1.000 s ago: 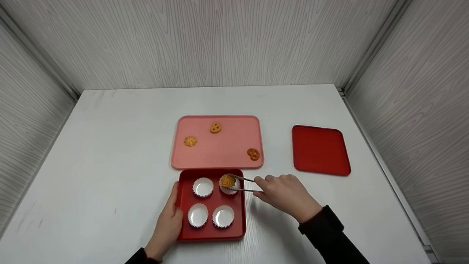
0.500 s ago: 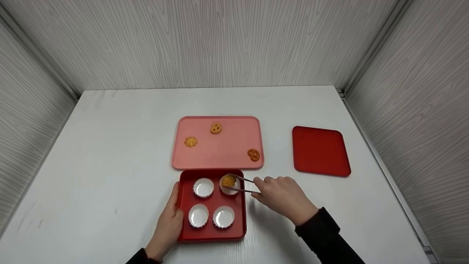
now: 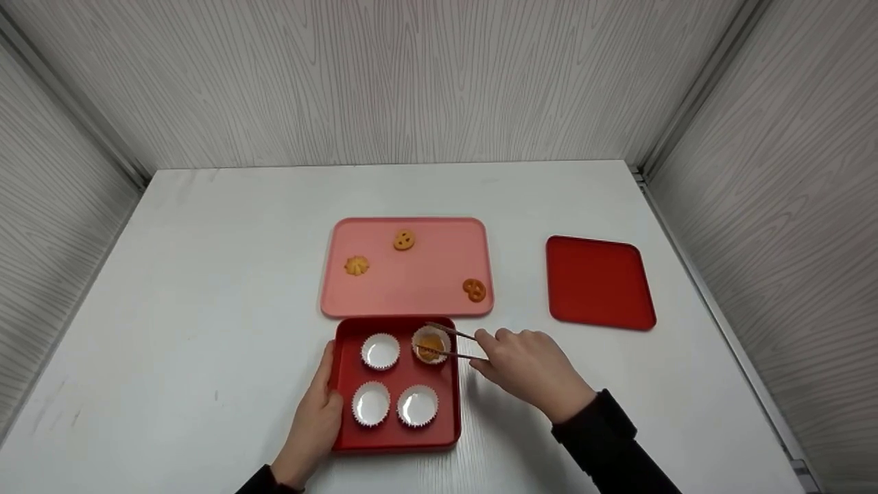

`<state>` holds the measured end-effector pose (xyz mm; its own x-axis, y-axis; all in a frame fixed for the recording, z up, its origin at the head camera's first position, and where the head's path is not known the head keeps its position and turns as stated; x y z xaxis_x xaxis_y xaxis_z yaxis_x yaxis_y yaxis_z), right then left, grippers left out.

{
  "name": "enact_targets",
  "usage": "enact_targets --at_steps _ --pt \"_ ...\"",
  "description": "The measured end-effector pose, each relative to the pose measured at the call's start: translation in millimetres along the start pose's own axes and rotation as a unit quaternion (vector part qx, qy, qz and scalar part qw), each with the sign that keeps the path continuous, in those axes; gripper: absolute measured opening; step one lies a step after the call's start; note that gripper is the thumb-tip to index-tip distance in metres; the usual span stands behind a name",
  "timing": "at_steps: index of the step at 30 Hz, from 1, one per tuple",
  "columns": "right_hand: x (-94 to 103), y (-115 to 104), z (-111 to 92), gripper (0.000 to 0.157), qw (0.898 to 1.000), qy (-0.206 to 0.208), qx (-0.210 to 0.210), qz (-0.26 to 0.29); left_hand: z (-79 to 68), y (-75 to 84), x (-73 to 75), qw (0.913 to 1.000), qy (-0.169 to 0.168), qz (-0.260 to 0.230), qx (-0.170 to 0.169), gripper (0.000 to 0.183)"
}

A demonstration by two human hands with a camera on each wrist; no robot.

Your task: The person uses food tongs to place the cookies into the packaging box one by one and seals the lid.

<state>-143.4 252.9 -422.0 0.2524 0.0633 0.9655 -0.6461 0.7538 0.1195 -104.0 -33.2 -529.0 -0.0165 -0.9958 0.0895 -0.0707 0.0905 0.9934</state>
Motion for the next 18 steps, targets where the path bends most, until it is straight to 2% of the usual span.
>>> enact_targets --at_steps 4,11,18 --pt "-0.5 2 -3 0.039 1.000 0.019 0.000 0.007 0.2 -0.6 0.0 1.0000 0.003 -0.003 0.004 0.077" --pt "4.3 5 -8 0.043 0.995 0.095 0.008 0.008 0.8 1.1 -0.2 1.0000 0.002 -0.005 0.005 0.077" --pt "3.3 17 -10 0.043 0.991 0.128 -0.041 -0.015 0.0 1.6 -0.5 1.0000 0.001 -0.009 0.004 0.076"
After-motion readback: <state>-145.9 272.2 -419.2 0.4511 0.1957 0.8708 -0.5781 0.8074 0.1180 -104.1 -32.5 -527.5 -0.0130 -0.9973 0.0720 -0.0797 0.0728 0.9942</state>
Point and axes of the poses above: each hand's wrist, its own z-axis towards the middle knuckle, its own x-axis out of the back of the hand, y = z × x, the point moved 4 cm from there along z, towards the middle knuckle, and after that the axes turned 6 degrees about -z, right-handed, at the moved point
